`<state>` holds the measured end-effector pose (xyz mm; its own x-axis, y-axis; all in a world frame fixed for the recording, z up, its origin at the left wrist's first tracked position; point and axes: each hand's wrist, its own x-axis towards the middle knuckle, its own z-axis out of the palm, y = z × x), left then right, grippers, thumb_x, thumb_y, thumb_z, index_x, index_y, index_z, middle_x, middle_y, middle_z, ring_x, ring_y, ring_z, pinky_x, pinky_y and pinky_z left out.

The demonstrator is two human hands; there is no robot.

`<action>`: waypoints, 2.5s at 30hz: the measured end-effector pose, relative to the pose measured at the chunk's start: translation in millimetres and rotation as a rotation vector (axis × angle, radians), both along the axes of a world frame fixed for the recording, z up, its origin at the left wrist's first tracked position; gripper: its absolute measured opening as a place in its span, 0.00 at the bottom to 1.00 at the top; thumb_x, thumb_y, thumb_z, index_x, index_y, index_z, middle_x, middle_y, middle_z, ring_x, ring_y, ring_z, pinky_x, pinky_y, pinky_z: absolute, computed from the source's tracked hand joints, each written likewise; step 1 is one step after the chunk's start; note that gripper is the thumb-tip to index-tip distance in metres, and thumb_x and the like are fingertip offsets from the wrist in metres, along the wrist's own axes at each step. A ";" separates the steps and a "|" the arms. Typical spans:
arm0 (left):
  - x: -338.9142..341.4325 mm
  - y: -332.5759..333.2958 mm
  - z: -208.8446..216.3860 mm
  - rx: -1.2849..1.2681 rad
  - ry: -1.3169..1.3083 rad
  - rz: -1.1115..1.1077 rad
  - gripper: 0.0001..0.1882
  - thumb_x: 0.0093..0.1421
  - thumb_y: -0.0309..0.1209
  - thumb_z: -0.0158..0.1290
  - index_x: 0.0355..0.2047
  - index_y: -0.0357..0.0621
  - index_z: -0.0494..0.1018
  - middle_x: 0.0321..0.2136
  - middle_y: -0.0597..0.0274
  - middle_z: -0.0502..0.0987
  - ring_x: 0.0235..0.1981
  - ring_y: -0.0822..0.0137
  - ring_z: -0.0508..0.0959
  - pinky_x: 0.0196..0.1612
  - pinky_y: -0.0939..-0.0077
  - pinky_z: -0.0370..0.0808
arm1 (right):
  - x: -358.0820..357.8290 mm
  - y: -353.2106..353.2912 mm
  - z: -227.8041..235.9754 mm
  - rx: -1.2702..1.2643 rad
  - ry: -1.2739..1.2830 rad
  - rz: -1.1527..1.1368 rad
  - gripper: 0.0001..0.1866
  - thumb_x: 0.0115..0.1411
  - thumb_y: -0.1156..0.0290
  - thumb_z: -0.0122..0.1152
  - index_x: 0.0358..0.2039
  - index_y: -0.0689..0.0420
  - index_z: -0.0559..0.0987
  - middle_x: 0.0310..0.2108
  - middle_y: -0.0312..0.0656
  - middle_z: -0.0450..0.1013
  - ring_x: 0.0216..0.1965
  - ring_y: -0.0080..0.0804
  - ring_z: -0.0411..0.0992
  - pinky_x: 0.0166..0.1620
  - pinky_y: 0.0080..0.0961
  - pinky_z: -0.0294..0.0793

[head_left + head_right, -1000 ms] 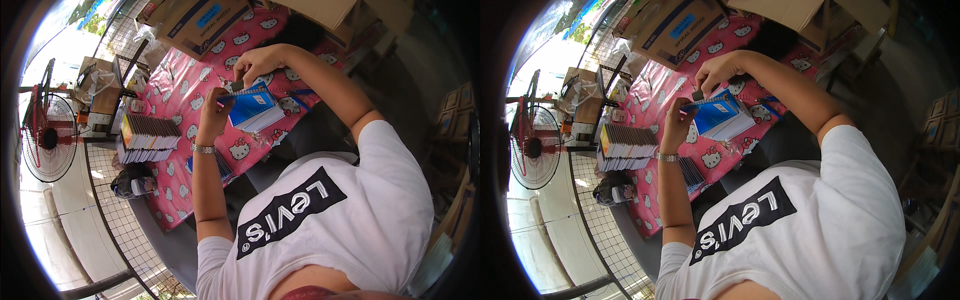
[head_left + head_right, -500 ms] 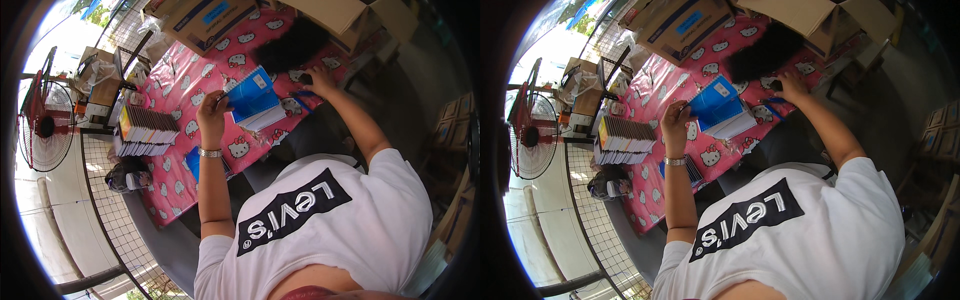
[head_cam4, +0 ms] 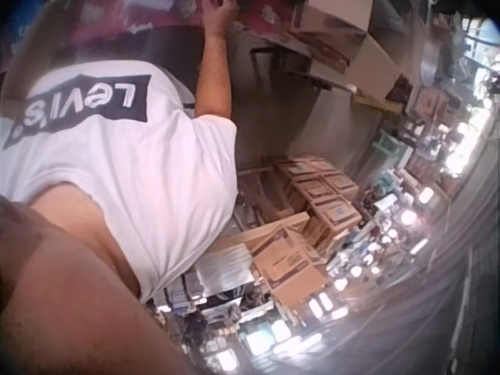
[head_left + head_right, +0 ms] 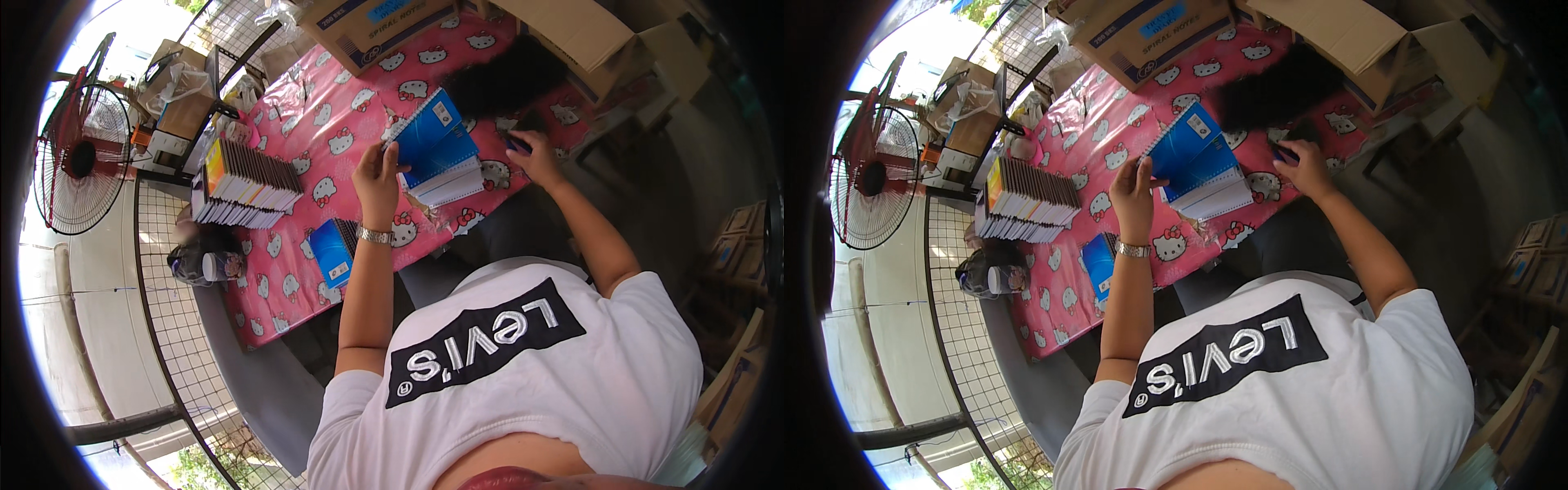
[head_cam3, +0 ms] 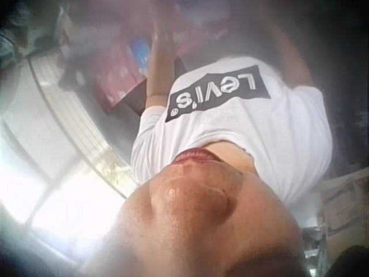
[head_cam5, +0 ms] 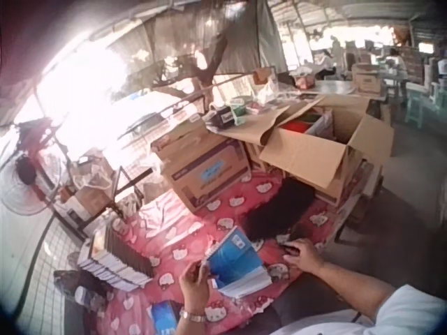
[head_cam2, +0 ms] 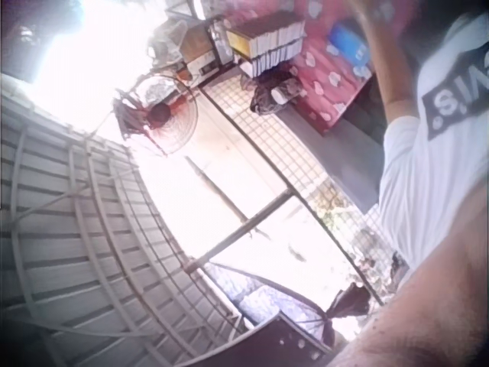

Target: The person staples several notebooks one at a time using a handheld stapler and then stacks them onto a pile.

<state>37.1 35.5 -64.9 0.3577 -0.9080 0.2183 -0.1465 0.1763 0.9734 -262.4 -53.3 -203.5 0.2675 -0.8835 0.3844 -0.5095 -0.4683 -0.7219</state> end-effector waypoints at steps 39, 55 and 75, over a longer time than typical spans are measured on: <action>104.3 216.5 -73.1 0.274 -0.236 0.878 0.18 0.61 0.21 0.56 0.52 0.30 0.73 0.40 0.60 0.79 0.34 0.75 0.74 0.39 0.81 0.72 | 52.4 -128.6 6.5 -0.179 0.665 -0.096 0.11 0.58 0.66 0.62 0.41 0.53 0.79 0.43 0.44 0.73 0.49 0.43 0.71 0.49 0.40 0.72; -40.3 15.7 30.8 -0.115 -1.240 -0.128 0.21 0.52 0.33 0.64 0.48 0.46 0.77 0.48 0.55 0.77 0.49 0.55 0.76 0.48 0.62 0.75 | 62.2 -126.0 98.3 -0.214 0.402 0.031 0.19 0.69 0.55 0.44 0.54 0.46 0.74 0.47 0.47 0.74 0.46 0.49 0.75 0.47 0.42 0.76; -26.5 -36.5 39.2 0.015 -1.202 -0.677 0.10 0.53 0.35 0.62 0.35 0.48 0.82 0.31 0.57 0.81 0.31 0.55 0.81 0.35 0.63 0.78 | 40.9 48.7 100.9 0.920 -0.748 0.240 0.15 0.67 0.65 0.53 0.48 0.60 0.77 0.32 0.33 0.74 0.25 0.13 0.66 0.28 0.13 0.65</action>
